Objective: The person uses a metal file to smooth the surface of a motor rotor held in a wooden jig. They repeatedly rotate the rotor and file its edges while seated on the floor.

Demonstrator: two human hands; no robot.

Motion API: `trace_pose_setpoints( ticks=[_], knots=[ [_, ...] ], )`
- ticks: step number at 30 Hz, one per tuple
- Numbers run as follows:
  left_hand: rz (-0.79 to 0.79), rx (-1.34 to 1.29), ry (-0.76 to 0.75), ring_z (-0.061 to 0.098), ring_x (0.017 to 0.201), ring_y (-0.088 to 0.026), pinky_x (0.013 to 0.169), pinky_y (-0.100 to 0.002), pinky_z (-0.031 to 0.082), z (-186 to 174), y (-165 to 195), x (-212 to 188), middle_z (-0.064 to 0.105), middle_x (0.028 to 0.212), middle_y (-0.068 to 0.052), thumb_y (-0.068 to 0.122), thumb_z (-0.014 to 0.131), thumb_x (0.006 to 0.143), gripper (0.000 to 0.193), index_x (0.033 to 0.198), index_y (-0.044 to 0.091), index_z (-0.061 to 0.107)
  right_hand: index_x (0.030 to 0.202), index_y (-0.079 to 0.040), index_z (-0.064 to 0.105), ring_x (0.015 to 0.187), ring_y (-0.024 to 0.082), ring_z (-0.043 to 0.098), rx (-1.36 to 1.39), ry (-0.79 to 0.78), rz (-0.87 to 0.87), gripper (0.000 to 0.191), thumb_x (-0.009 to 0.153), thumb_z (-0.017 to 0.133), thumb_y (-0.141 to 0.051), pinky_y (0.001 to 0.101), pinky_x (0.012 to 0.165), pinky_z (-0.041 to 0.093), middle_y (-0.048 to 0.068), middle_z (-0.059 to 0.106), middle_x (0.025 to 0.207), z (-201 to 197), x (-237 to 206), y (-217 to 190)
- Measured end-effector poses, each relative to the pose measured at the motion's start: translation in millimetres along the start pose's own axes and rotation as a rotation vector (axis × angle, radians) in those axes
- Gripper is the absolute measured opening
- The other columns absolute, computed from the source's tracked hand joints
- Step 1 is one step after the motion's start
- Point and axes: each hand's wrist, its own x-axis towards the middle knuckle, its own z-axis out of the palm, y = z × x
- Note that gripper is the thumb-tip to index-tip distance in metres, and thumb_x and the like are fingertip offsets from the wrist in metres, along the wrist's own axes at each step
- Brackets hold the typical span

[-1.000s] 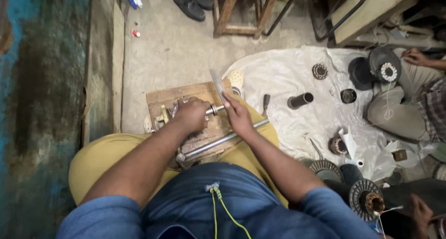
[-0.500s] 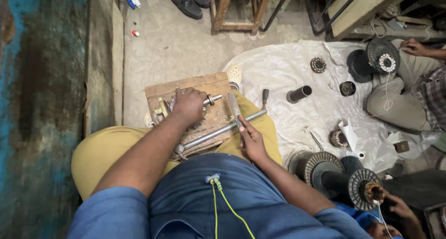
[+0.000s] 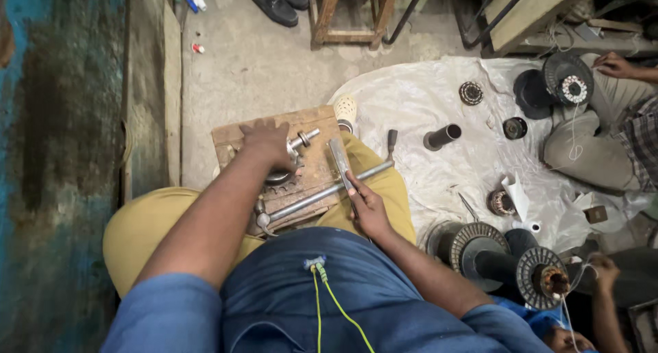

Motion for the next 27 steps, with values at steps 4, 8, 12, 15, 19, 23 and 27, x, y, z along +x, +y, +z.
trace_pose_setpoints(
  ticks=[4,8,12,15,19,23,27],
  knots=[
    [0.029,-0.203,-0.046,0.06,0.132,-0.034,0.112,-0.049,0.051,8,-6,5,0.065,0.139,-0.013,0.031,0.082,0.073,0.066,0.135,0.016,0.063,0.153,-0.013,0.052,0.054,0.002,0.047,-0.025,-0.009,-0.095,0.049,0.105,0.056,-0.021,0.0212,0.052,0.043,-0.007,0.054,0.07,-3,4,3],
    [0.066,-0.152,0.092,0.048,0.137,-0.032,0.11,-0.062,0.041,33,-3,8,0.06,0.138,-0.009,0.028,0.082,0.077,0.06,0.131,0.015,0.059,0.154,-0.013,0.051,0.053,0.002,0.046,-0.03,0.01,-0.053,0.05,0.105,0.055,-0.022,0.0211,0.05,0.04,-0.007,0.05,0.066,-5,7,7],
    [0.092,-0.115,0.156,0.047,0.136,-0.033,0.107,-0.068,0.038,44,-3,11,0.061,0.136,-0.009,0.026,0.084,0.075,0.058,0.126,0.013,0.059,0.154,-0.012,0.051,0.054,0.002,0.046,-0.049,-0.015,-0.083,0.05,0.106,0.055,-0.022,0.021,0.051,0.041,-0.007,0.051,0.067,-6,9,12],
    [0.097,-0.09,0.178,0.047,0.135,-0.034,0.108,-0.069,0.037,44,-2,11,0.061,0.134,-0.011,0.027,0.085,0.077,0.056,0.124,0.012,0.059,0.154,-0.012,0.051,0.053,0.002,0.046,-0.052,-0.017,-0.076,0.05,0.105,0.056,-0.021,0.021,0.05,0.04,-0.006,0.052,0.066,-6,9,15],
    [0.076,0.043,0.226,0.05,0.134,-0.034,0.105,-0.07,0.04,49,6,4,0.061,0.136,-0.013,0.028,0.081,0.082,0.058,0.131,0.011,0.056,0.153,-0.01,0.051,0.053,0.003,0.047,-0.003,-0.027,-0.088,0.05,0.105,0.057,-0.02,0.0213,0.049,0.039,-0.006,0.052,0.067,-5,7,15],
    [0.08,0.074,0.252,0.043,0.139,-0.037,0.108,-0.072,0.035,53,9,-3,0.051,0.145,-0.016,0.034,0.081,0.083,0.063,0.133,0.009,0.053,0.153,-0.01,0.051,0.053,0.003,0.046,-0.016,-0.023,-0.078,0.05,0.105,0.057,-0.02,0.0214,0.049,0.04,-0.006,0.052,0.067,-3,6,13],
    [0.104,-0.109,0.185,0.031,0.145,-0.043,0.107,-0.071,0.028,41,5,6,0.036,0.157,-0.019,0.033,0.079,0.084,0.064,0.135,0.007,0.05,0.154,-0.011,0.051,0.053,0.003,0.047,-0.023,-0.032,-0.079,0.05,0.104,0.057,-0.02,0.0215,0.05,0.041,-0.006,0.053,0.067,-3,6,12]
  ],
)
